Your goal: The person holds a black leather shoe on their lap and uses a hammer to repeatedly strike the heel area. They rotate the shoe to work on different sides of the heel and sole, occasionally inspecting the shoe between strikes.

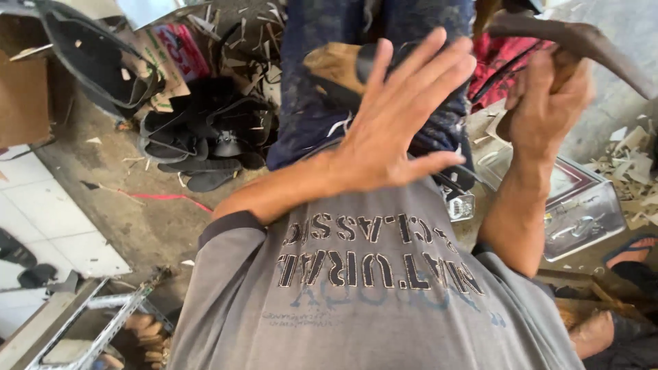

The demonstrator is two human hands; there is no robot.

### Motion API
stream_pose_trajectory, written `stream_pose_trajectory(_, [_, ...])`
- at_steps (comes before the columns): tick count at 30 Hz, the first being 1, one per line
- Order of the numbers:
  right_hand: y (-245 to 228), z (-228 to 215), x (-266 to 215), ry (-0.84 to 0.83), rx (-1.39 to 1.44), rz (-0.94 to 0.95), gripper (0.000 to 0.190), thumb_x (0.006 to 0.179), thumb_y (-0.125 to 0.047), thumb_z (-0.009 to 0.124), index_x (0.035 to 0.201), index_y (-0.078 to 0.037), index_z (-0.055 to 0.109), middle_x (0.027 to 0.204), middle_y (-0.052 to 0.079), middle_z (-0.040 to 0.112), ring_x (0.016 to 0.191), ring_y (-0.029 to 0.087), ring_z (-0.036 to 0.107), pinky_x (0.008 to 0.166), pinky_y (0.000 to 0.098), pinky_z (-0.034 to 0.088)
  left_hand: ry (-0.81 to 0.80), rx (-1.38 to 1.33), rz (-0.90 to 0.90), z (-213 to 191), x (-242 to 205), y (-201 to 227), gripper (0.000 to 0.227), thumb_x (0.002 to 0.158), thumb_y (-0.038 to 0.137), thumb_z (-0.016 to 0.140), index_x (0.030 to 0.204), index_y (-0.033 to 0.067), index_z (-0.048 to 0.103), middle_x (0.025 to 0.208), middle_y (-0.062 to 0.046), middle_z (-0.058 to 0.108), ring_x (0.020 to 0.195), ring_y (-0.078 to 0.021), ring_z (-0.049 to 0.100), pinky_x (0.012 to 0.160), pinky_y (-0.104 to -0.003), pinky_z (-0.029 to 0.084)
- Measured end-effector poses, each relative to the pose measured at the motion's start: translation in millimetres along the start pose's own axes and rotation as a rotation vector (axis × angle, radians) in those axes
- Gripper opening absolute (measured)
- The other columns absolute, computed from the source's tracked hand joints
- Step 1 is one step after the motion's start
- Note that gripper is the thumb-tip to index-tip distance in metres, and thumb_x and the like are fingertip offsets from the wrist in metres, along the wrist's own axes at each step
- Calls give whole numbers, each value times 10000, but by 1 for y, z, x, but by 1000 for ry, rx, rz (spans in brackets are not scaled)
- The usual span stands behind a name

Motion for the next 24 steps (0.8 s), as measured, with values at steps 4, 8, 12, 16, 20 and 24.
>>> stream_pose_trajectory(4, [38,-36,-6,228,95,118,176,1247,-191,498,1180,-31,529,766,43,495,549,143,478,471,272,468,-269,259,-36,16,7,-87,1042,912,695,658,1652,144,175,1713,-216,243,1627,-401,177,1333,-639,140])
stream_pose_trajectory(8, [75,-49,-26,304,7,275,77,1236,-87,524,1242,-39,584,775,20,566,546,133,521,450,248,482,-305,240,85,23,-12,-105,905,883,351,913,1566,90,379,1535,-128,552,1386,-356,562,1131,-474,466])
stream_pose_trajectory(12, [73,-22,-29,258,55,346,175,1221,-201,540,1101,-74,553,764,0,553,538,105,522,469,237,496,-196,390,148,4,-6,-83,666,1036,505,722,1539,150,468,1452,-116,640,1294,-328,643,1038,-442,502])
stream_pose_trajectory(16, [68,-5,-28,166,47,322,237,1199,-249,546,1046,-69,528,692,34,476,513,138,482,474,284,420,-38,567,28,-28,-9,-70,625,1073,504,677,1514,100,495,1391,-150,670,1217,-322,691,927,-440,564])
stream_pose_trajectory(20, [53,4,-15,39,-10,225,152,1235,-94,508,1100,-28,483,680,65,480,491,150,452,479,304,417,74,623,-19,-23,-10,-89,613,1102,548,580,1470,62,518,1370,-164,682,1183,-331,728,894,-445,600])
stream_pose_trajectory(24, [52,2,-9,-25,-62,204,158,1260,-86,481,1112,-35,498,741,41,539,514,128,482,490,270,486,75,738,-49,-18,-15,-83,622,1094,565,614,1478,87,512,1397,-108,677,1200,-276,728,889,-415,590])
Point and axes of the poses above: each hand's wrist, its own x-axis towards the middle knuckle, its own z-axis out of the palm, y = z × x, the point moved 3 cm from there along x, towards the middle knuckle
